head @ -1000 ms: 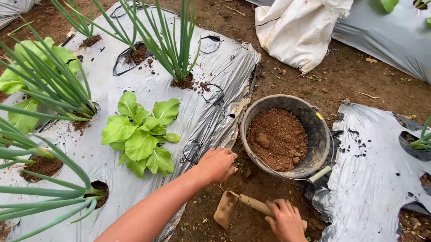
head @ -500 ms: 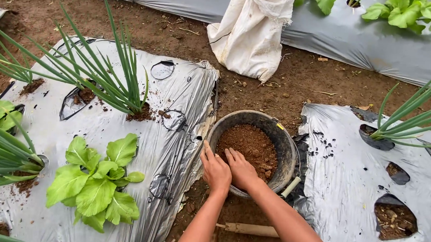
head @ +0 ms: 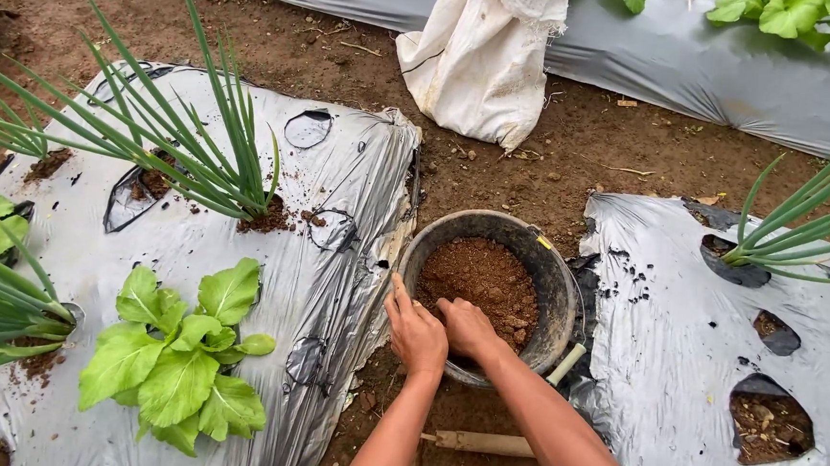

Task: The person plants green onion seedlings and leafy green vegetables into holes in a plastic-covered garden bed. They use a small hand hoe to scoop soil from a bucket and pack it around the base of the plants to secure them in place.

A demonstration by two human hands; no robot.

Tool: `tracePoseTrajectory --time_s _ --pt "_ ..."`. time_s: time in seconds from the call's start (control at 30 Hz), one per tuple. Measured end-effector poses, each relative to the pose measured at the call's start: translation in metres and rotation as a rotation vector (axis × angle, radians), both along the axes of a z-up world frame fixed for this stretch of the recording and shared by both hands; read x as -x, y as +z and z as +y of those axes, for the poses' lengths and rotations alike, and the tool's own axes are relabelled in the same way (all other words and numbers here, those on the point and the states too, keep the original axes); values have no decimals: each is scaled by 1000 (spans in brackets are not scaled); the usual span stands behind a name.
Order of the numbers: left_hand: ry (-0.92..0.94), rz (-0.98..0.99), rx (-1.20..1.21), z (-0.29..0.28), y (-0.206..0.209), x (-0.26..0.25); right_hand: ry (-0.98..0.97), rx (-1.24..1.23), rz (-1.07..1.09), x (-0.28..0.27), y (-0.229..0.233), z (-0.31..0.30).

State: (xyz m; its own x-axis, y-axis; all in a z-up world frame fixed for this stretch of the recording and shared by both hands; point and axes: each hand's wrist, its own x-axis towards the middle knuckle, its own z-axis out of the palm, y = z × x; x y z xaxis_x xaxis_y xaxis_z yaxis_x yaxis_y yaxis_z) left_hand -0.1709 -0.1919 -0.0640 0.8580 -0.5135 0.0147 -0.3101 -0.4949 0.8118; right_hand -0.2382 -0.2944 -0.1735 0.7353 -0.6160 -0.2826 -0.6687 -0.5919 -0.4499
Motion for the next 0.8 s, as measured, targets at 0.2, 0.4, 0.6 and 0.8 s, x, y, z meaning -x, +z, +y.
tracePoseTrajectory --time_s 0.2,0.4,0.6,0.8 --pt "7 -9 -5 2 -3 1 -265 -131 -100 -3 77 22" --pt "0 -28 -37 4 -6 -1 -623 -137 -394 5 49 -7" --pt "-23 31 10 4 -2 -3 -644 -179 -642 18 60 -13" --pt "-30 53 7 5 7 -2 -677 -142 -651 9 72 -8"
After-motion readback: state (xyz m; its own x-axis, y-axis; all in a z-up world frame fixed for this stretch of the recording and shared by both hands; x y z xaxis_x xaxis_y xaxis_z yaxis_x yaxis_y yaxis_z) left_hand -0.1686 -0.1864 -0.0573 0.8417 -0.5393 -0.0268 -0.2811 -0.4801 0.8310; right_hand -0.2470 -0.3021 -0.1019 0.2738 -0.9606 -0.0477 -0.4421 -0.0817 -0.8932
